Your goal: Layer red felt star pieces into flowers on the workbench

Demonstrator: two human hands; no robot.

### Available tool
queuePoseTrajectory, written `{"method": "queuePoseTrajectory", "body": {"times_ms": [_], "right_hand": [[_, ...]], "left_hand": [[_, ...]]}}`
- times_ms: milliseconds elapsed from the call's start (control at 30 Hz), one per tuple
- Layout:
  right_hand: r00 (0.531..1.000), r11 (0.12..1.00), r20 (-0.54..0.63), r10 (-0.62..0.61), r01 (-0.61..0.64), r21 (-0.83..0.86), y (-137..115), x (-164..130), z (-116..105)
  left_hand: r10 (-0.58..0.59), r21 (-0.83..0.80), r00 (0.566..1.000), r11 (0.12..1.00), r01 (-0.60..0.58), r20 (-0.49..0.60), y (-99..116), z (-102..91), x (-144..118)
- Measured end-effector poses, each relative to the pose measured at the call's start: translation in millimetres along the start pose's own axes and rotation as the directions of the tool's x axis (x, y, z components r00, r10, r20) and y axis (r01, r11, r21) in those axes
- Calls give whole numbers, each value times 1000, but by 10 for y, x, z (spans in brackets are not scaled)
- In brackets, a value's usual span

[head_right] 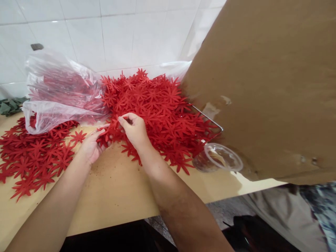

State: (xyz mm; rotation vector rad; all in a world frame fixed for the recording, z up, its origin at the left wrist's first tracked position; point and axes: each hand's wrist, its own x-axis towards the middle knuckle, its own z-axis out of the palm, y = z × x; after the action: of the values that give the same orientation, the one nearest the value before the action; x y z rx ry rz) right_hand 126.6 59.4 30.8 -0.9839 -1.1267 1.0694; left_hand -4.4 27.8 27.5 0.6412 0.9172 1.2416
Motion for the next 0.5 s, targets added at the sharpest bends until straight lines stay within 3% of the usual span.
{"method": "queuePoseTrajectory", "body": {"times_ms": [167,300,500], "right_hand": [[997,1000,-80,12,-12,1,-29,46,-71],[999,1000,-37,5,-5,-4,12,58,-72],[1000,1000,9,-2,2,-28,0,24,-27]], "left_hand": [[7,-12,999,1000,-7,-36,12,3,-11],[-23,-2,999,1000,23,-37,24,45,-42],[34,82,999,996,-31,-30,-10,12,-30]]}}
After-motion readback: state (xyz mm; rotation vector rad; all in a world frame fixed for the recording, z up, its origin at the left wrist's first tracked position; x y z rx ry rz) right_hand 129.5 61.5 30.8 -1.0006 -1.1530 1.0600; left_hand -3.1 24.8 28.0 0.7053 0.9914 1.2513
